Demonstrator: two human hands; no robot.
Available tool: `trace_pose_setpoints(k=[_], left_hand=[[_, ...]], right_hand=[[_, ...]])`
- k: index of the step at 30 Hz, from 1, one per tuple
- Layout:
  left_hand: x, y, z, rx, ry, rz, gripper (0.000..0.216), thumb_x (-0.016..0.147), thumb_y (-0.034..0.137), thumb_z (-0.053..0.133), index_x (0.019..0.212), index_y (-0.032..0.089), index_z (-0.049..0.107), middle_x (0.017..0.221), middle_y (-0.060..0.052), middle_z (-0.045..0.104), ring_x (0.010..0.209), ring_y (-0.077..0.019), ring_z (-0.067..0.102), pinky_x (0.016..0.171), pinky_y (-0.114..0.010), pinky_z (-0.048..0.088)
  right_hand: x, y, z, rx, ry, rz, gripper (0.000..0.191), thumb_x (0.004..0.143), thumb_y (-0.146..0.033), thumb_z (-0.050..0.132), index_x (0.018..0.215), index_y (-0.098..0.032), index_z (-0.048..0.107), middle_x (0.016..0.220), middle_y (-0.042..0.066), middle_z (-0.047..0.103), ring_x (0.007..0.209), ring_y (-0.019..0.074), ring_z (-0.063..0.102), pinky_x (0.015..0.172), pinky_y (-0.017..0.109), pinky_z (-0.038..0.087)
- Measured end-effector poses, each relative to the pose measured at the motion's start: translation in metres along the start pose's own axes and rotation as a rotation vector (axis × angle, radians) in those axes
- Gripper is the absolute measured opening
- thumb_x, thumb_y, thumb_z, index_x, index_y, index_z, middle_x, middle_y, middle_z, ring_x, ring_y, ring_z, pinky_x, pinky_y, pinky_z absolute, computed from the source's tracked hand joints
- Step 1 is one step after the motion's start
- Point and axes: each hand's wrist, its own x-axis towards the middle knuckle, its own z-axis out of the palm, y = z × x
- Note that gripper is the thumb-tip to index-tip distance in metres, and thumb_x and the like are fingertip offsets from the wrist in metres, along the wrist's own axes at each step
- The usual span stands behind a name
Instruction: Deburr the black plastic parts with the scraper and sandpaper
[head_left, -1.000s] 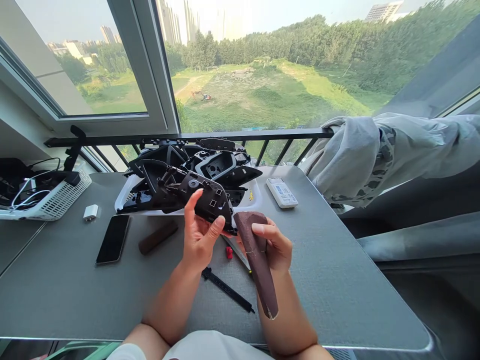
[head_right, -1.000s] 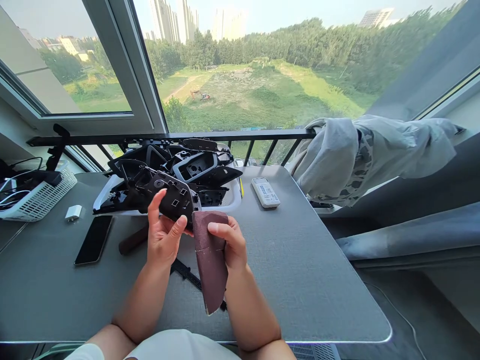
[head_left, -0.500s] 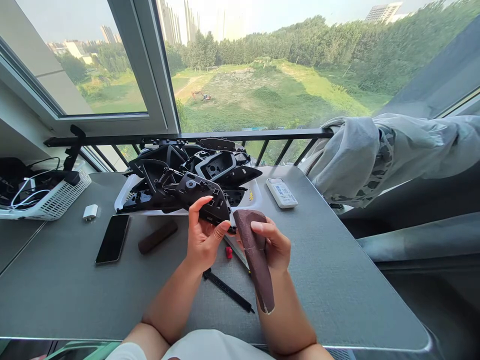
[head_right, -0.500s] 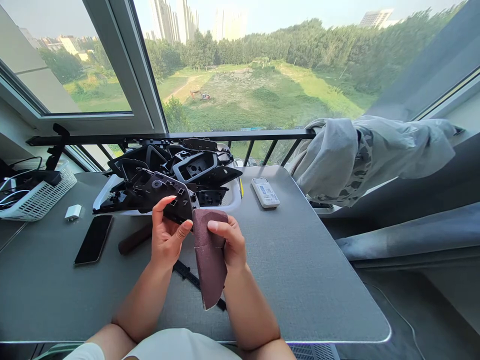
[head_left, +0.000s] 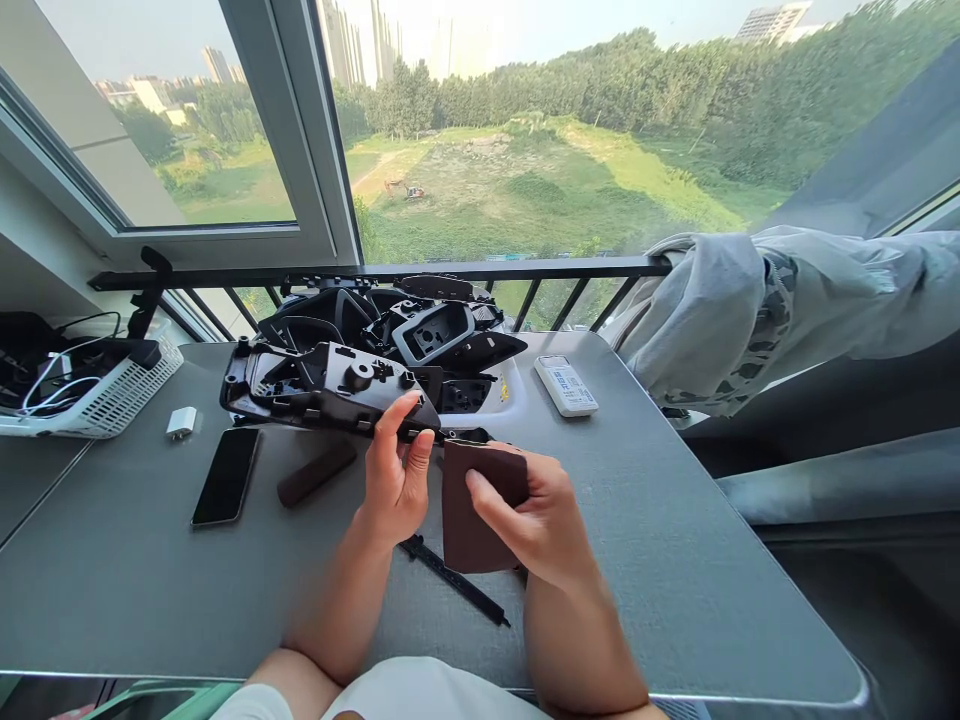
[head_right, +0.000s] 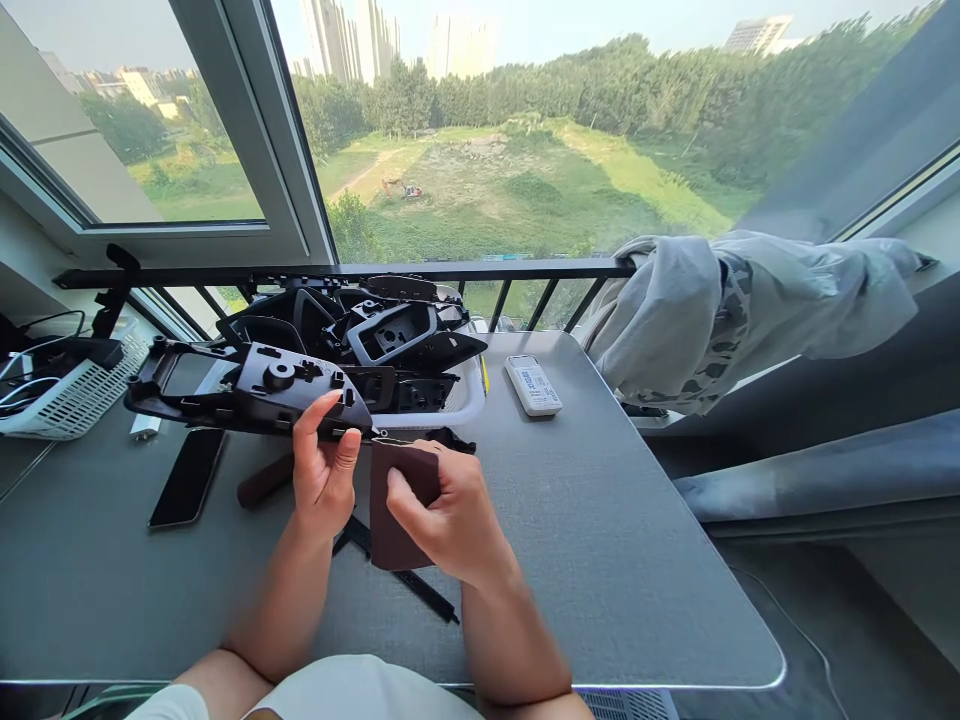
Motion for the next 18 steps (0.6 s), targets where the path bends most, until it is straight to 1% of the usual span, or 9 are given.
trace_pose_setpoints(k=[2,5,8,11,14,18], left_hand=[[-0.0014,-0.0011,0.0000,0.029,-0.040,0.043,0.044,0.095,0.020,0.054,0.137,0.028,0.045,0.124,-0.006,0.065,0.112,-0.0163,0.064,0.095,-0.029,0.052],[-0.0022,-0.0017,-0.0005,0.056,-0.075,0.090,0.045,0.094,0.015,0.054,0.136,0.029,0.046,0.119,-0.004,0.068,0.109,-0.0143,0.065,0.095,-0.027,0.052],[-0.0017,-0.0013,-0.0010,0.073,-0.084,0.114,0.046,0.093,0.014,0.054,0.136,0.028,0.046,0.115,-0.003,0.070,0.106,-0.0134,0.067,0.094,-0.026,0.053],[-0.0006,-0.0001,-0.0011,0.101,-0.081,0.127,0.043,0.094,0.016,0.055,0.134,0.027,0.049,0.115,-0.004,0.070,0.105,-0.0152,0.067,0.094,-0.029,0.053],[0.0009,0.0020,-0.0012,0.124,-0.093,0.147,0.042,0.094,0.017,0.055,0.134,0.026,0.049,0.112,-0.004,0.071,0.102,-0.0150,0.069,0.092,-0.029,0.054],[0.0025,0.0039,-0.0016,0.132,-0.102,0.159,0.042,0.093,0.016,0.055,0.133,0.026,0.050,0.110,-0.004,0.072,0.101,-0.0149,0.069,0.092,-0.028,0.054]], right_hand=[[0.0010,-0.0007,0.0016,-0.108,-0.006,-0.069,0.021,0.079,-0.017,0.055,0.058,-0.018,0.052,0.055,-0.004,0.049,0.049,0.0085,0.043,0.046,0.020,0.035],[0.0006,-0.0012,0.0012,-0.184,0.014,-0.081,0.021,0.081,-0.017,0.053,0.061,-0.018,0.053,0.056,-0.004,0.051,0.049,0.0087,0.044,0.047,0.021,0.036],[-0.0010,-0.0020,-0.0010,-0.190,0.034,-0.067,0.022,0.082,-0.017,0.052,0.061,-0.019,0.052,0.056,-0.004,0.049,0.048,0.0086,0.042,0.046,0.021,0.035],[-0.0015,-0.0026,-0.0009,-0.172,-0.007,-0.070,0.024,0.082,-0.017,0.052,0.058,-0.019,0.050,0.054,-0.004,0.048,0.047,0.0082,0.042,0.046,0.021,0.035],[-0.0001,-0.0028,0.0002,-0.180,-0.022,-0.055,0.023,0.082,-0.017,0.052,0.059,-0.018,0.053,0.055,-0.004,0.051,0.049,0.0087,0.044,0.047,0.021,0.036],[0.0014,-0.0040,-0.0017,-0.158,0.068,-0.016,0.021,0.082,-0.018,0.052,0.062,-0.018,0.057,0.054,-0.004,0.050,0.049,0.0087,0.043,0.047,0.021,0.036]])
